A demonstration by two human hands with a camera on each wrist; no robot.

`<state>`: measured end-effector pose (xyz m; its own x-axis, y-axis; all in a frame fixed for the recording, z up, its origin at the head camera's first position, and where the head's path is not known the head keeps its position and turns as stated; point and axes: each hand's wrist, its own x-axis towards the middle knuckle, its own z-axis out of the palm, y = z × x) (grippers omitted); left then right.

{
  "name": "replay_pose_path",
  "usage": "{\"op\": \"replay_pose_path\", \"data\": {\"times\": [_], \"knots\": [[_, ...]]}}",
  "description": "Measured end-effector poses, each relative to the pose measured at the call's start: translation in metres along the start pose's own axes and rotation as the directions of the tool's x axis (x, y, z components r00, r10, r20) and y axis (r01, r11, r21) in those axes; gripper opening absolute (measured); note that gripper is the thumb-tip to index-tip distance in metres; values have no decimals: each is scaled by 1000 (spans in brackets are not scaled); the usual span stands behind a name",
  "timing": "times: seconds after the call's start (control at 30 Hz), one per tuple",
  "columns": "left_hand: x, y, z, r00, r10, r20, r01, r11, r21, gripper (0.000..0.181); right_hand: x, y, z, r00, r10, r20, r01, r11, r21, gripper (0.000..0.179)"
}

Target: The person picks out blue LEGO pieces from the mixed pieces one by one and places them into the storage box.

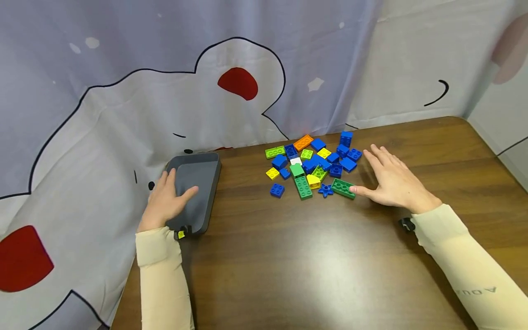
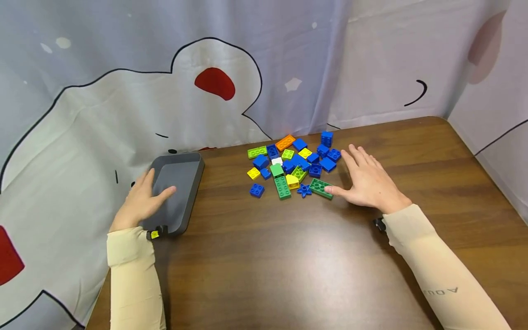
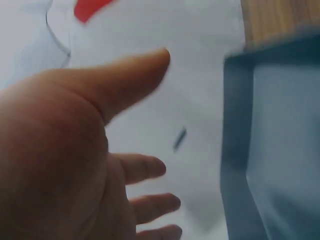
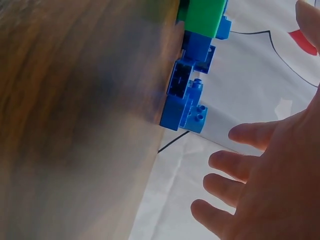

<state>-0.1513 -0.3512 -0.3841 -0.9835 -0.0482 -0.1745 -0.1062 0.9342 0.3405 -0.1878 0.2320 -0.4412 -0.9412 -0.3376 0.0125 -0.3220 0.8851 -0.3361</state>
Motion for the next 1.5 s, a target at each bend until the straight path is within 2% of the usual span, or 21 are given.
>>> {"op": "replay_pose_path", "data": {"times": [0.13,0.27,0.4,0.53,0.63,0.73,0.8,0.93,1.1,1.2,1.27,1.37,1.5], "knots": [[-4,-35,-6,995,-90,48,91,996,-19,102,2,-3,1,1000,-5,-19,5,1000,16,115],[-7,-61,-6,985,-159,63,160,987,-9,91,4,-6,-1,999,-19,-35,19,1000,17,113],[-7,-78,0,985,-175,12,174,984,26,72,5,-9,-2,999,-33,-41,34,999,15,111],[-4,-87,8,983,-176,-57,178,983,34,57,5,-13,-1,997,-45,-54,47,999,19,107],[-1,-88,12,981,-177,-85,180,983,29,53,6,-17,2,993,-68,-94,72,997,33,100],[0,-85,15,979,-181,-92,183,983,17,51,10,-29,6,981,-121,-155,133,989,66,86],[1,-83,16,980,-178,-92,179,984,3,48,14,-44,10,966,-170,-194,190,978,84,74],[4,-79,18,986,-139,-91,139,990,-6,43,26,-82,19,924,-297,-242,326,941,89,55],[12,-74,20,995,-83,-61,82,996,-19,38,45,-133,35,872,-451,-189,467,883,47,44],[15,-69,21,998,-58,-37,57,998,-36,36,54,-155,47,852,-505,-135,513,858,21,42],[16,-64,22,999,-45,-22,43,998,-50,36,59,-166,55,845,-526,-97,528,849,-1,42],[19,-57,23,1000,-19,-13,18,998,-56,34,65,-176,67,847,-531,-41,529,847,-48,41],[21,-50,24,1000,22,1,-22,998,-56,31,69,-184,76,849,-529,-12,524,844,-117,34]]}}
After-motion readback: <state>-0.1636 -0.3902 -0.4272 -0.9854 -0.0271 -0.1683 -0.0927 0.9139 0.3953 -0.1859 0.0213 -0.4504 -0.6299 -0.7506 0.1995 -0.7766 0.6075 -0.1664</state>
